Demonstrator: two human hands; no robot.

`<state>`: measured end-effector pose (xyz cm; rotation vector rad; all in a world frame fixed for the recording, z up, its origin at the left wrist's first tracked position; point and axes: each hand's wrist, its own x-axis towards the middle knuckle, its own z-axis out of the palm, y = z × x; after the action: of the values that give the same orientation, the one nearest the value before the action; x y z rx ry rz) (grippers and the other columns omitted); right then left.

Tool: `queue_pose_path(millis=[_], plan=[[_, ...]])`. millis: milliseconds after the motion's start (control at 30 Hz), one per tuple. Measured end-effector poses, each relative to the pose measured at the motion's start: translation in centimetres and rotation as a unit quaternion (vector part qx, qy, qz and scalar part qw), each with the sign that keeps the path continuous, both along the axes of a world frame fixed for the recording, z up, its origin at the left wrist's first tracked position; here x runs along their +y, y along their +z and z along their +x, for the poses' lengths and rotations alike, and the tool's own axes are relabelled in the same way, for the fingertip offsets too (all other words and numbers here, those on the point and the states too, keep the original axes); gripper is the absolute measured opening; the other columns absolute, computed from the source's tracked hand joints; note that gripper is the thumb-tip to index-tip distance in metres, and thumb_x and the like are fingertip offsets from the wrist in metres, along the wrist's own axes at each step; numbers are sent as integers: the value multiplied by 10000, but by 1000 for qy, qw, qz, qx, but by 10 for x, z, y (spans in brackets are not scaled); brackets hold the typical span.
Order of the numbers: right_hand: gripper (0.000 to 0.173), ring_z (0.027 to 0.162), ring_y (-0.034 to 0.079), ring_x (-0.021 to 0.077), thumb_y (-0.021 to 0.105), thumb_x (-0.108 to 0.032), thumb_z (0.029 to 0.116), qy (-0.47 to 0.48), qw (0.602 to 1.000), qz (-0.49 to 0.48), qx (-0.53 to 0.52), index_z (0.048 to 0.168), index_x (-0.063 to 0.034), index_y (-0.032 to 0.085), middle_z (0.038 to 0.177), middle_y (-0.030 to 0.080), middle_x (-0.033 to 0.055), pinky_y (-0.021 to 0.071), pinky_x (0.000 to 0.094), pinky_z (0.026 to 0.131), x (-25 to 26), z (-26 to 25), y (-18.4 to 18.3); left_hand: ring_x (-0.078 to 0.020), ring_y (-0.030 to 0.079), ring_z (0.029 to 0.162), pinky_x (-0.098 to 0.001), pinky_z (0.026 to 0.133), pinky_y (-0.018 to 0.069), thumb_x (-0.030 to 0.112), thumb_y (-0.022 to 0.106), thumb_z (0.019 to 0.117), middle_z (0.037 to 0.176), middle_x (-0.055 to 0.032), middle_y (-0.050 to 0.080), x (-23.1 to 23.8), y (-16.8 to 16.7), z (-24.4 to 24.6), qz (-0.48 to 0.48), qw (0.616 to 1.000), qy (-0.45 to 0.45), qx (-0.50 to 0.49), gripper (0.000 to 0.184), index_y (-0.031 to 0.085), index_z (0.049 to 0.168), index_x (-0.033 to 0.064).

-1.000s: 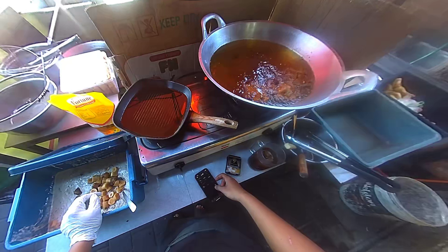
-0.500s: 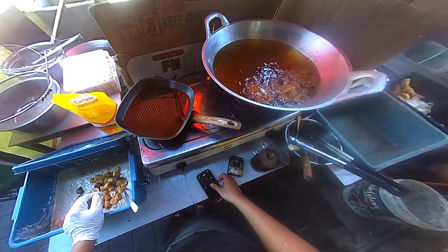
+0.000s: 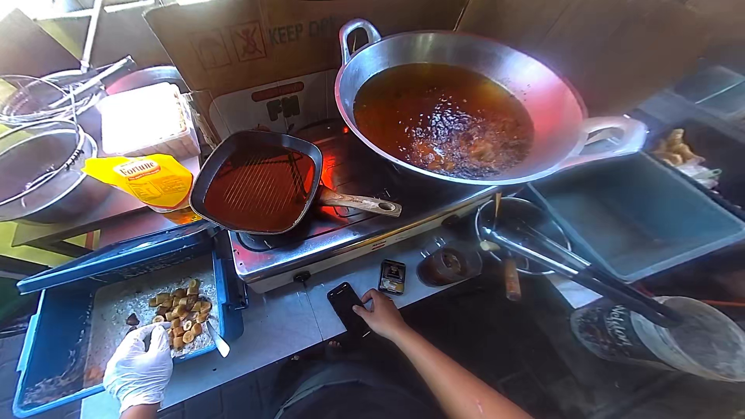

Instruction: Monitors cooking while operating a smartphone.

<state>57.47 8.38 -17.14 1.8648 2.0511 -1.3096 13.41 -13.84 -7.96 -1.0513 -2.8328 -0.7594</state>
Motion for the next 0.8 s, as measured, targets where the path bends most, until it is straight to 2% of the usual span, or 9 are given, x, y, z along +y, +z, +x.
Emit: queue_pose_path(millis=[467,800], plan=[[504,905,634,259,742,-479,899,14,999,-31,34,1228,-110,644,986,644,102,537,479,879,4,6,6,-350,703,1021,-630,894,491,294,512,1037,1051,-172,744,0,1,2,15,1000,-7,-2,325,761,1051,86],[475,883,640,247,754,-458,900,8,999,-28,33,1219,-123,642,962,644,91,545,484,864,3,8,0,-358,696,1064,-653,923,478,317,514,1042,1091,-172,741,-2,0,-1,-8,1000,-4,-4,328,756,1079,99]])
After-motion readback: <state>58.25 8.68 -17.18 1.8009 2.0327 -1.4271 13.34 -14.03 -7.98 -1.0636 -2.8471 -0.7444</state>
